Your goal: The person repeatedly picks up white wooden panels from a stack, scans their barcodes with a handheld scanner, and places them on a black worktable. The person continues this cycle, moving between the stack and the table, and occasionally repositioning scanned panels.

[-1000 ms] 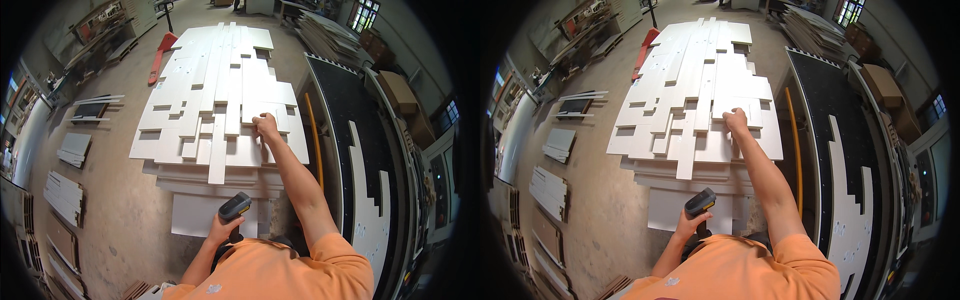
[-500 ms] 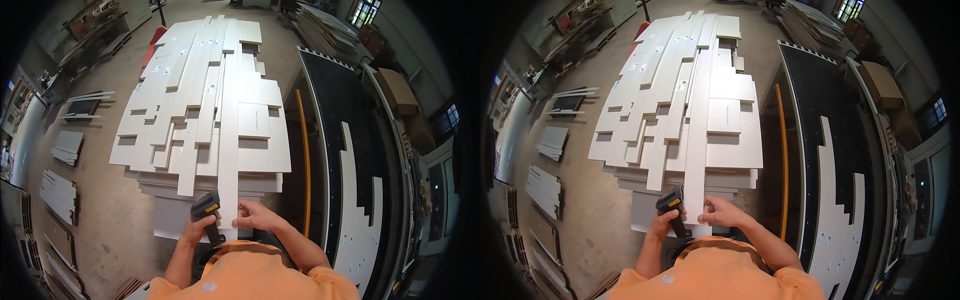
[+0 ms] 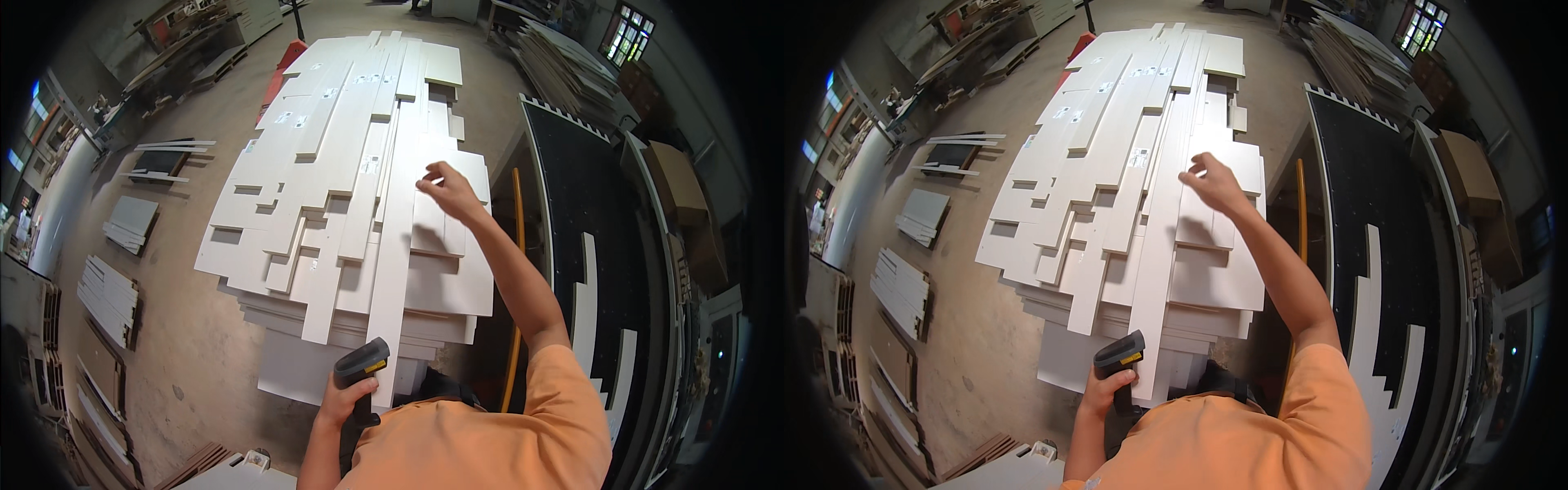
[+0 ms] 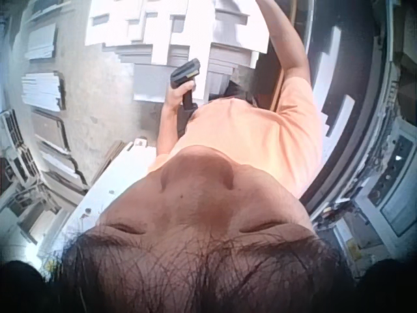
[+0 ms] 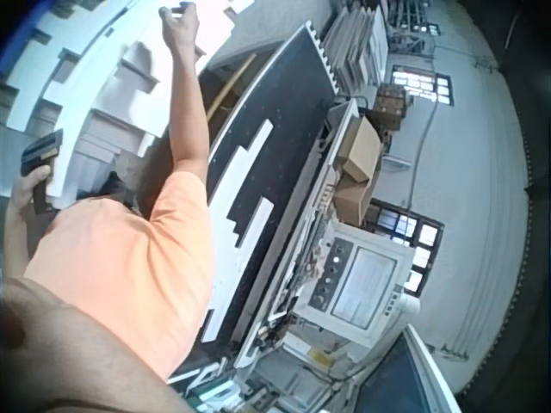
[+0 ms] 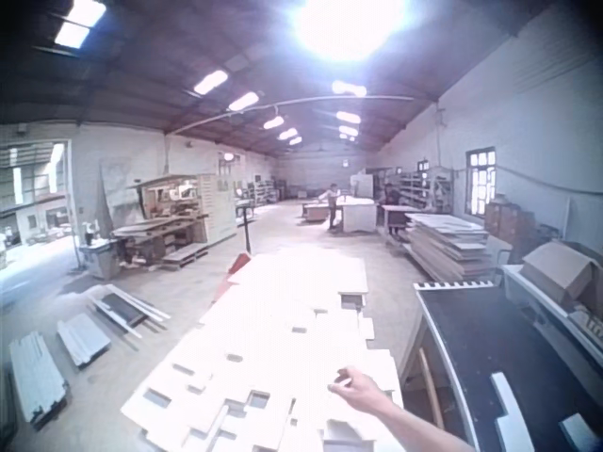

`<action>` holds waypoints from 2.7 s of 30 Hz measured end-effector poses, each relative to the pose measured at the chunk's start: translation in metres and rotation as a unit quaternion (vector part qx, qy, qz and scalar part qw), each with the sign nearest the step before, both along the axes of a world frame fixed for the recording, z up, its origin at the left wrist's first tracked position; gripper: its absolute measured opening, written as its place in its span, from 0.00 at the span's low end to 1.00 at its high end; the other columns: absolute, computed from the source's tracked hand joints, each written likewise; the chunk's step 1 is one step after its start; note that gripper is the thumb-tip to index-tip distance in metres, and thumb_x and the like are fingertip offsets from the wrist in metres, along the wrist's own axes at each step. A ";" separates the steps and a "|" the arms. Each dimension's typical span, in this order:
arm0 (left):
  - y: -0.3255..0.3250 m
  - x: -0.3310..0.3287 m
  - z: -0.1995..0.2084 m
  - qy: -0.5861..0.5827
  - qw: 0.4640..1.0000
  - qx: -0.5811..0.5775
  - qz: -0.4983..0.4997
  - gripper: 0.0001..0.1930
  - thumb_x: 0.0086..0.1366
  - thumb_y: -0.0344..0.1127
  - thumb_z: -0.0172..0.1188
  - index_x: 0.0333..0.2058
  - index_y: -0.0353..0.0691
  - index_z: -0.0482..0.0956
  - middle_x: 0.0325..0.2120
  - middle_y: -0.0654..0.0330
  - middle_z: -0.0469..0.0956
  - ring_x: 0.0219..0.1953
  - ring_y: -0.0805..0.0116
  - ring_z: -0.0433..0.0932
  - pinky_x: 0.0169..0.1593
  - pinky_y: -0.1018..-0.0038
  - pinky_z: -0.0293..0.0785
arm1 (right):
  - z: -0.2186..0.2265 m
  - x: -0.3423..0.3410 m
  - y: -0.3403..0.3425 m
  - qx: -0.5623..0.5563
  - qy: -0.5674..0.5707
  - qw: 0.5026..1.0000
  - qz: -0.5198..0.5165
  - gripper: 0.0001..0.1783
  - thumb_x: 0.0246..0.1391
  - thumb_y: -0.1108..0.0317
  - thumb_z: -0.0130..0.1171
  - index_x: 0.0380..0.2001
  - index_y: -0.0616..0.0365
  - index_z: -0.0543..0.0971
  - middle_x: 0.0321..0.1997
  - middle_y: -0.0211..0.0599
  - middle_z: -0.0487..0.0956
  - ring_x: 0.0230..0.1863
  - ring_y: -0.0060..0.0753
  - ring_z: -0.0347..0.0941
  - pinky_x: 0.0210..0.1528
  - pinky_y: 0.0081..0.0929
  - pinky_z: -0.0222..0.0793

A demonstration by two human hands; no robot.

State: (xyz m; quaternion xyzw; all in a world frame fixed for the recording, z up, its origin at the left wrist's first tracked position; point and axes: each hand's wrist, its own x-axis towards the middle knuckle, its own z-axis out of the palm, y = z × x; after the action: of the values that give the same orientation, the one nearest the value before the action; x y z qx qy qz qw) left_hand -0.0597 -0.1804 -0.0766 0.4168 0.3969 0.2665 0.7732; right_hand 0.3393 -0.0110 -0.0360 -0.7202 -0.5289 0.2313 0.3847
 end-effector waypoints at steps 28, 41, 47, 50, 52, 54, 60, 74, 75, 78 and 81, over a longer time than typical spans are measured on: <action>0.004 0.049 0.022 0.141 0.975 -0.068 0.158 0.23 0.49 0.29 0.71 0.46 0.30 0.81 0.32 0.57 0.84 0.35 0.67 0.83 0.42 0.70 0.79 | -0.010 0.206 0.365 -0.201 0.039 0.948 -0.244 0.54 0.47 0.66 0.62 0.73 0.71 0.47 0.75 0.57 0.53 0.71 0.56 0.61 0.66 0.46 0.68; 0.054 0.073 0.019 0.119 0.981 0.041 0.145 0.19 0.54 0.32 0.68 0.45 0.33 0.79 0.31 0.60 0.79 0.32 0.68 0.80 0.40 0.71 0.78 | 0.007 0.158 -0.040 0.045 0.463 0.878 0.110 0.35 0.44 0.66 0.58 0.58 0.70 0.69 0.48 0.51 0.82 0.45 0.39 0.83 0.47 0.34 0.81; 0.033 0.019 0.033 0.155 0.962 0.201 0.097 0.25 0.59 0.36 0.69 0.54 0.34 0.77 0.45 0.56 0.84 0.41 0.72 0.78 0.47 0.72 0.73 | 0.016 0.079 -0.244 -0.035 0.293 0.955 -0.043 0.40 0.45 0.57 0.70 0.58 0.66 0.68 0.40 0.49 0.83 0.36 0.36 0.84 0.43 0.37 0.81; 0.013 -0.015 0.035 0.105 0.946 0.296 0.080 0.22 0.60 0.35 0.66 0.52 0.33 0.76 0.36 0.57 0.83 0.35 0.72 0.79 0.43 0.71 0.74 | 0.015 0.030 -0.339 -0.030 0.294 0.955 -0.037 0.39 0.48 0.55 0.72 0.57 0.67 0.70 0.40 0.48 0.83 0.37 0.36 0.84 0.42 0.36 0.82; -0.009 -0.027 0.037 0.093 0.955 0.277 0.052 0.16 0.58 0.30 0.67 0.44 0.32 0.79 0.30 0.59 0.81 0.30 0.72 0.79 0.37 0.70 0.75 | 0.018 -0.006 -0.394 -0.030 0.298 0.953 -0.040 0.38 0.49 0.55 0.72 0.56 0.67 0.70 0.41 0.49 0.83 0.39 0.37 0.84 0.42 0.36 0.82; -0.029 -0.027 0.044 0.128 0.952 0.276 -0.026 0.13 0.56 0.28 0.68 0.39 0.31 0.80 0.27 0.60 0.81 0.29 0.71 0.79 0.34 0.71 0.75 | 0.025 -0.044 -0.445 -0.031 0.299 0.952 -0.054 0.37 0.50 0.54 0.71 0.57 0.67 0.70 0.41 0.50 0.82 0.41 0.37 0.84 0.42 0.36 0.82; -0.084 0.022 0.078 0.078 0.818 0.463 -0.333 0.10 0.48 0.29 0.70 0.30 0.36 0.79 0.23 0.52 0.78 0.24 0.50 0.77 0.31 0.66 0.74 | 0.057 -0.141 -0.560 -0.071 0.280 0.952 -0.106 0.34 0.55 0.53 0.67 0.57 0.65 0.71 0.42 0.47 0.83 0.42 0.36 0.84 0.44 0.36 0.81; -0.203 0.043 0.084 0.041 0.835 0.300 -0.458 0.09 0.54 0.29 0.70 0.33 0.34 0.83 0.25 0.61 0.84 0.27 0.75 0.80 0.32 0.72 0.75 | 0.065 -0.238 -0.704 -0.054 0.312 0.934 -0.167 0.26 0.57 0.60 0.63 0.54 0.64 0.73 0.42 0.43 0.84 0.39 0.31 0.83 0.45 0.29 0.78; -0.214 0.045 0.078 0.030 0.848 0.301 -0.436 0.09 0.55 0.28 0.70 0.35 0.34 0.83 0.26 0.62 0.85 0.29 0.77 0.80 0.33 0.73 0.76 | 0.061 -0.240 -0.711 -0.052 0.321 0.932 -0.160 0.25 0.57 0.61 0.63 0.54 0.65 0.73 0.42 0.43 0.84 0.39 0.31 0.83 0.45 0.29 0.78; -0.245 0.039 0.062 -0.052 0.911 0.171 -0.373 0.16 0.54 0.26 0.69 0.44 0.33 0.83 0.32 0.61 0.85 0.32 0.74 0.81 0.40 0.72 0.78 | 0.047 -0.243 -0.730 -0.060 0.360 0.921 -0.136 0.25 0.57 0.62 0.63 0.54 0.65 0.73 0.43 0.44 0.83 0.40 0.32 0.83 0.45 0.30 0.78; -0.266 0.031 0.042 -0.131 0.918 0.119 -0.354 0.25 0.57 0.28 0.66 0.55 0.33 0.77 0.43 0.57 0.84 0.35 0.70 0.81 0.45 0.72 0.78 | 0.032 -0.248 -0.748 -0.071 0.410 0.901 -0.123 0.26 0.56 0.62 0.64 0.54 0.65 0.73 0.45 0.46 0.83 0.41 0.34 0.83 0.45 0.33 0.80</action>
State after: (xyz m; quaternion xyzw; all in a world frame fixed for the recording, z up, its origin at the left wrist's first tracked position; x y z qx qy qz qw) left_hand -0.0285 -0.4467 -0.0343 0.5805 0.0840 0.0725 0.8067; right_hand 0.0917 -0.7588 -0.0041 -0.6468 -0.2139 0.4939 0.5403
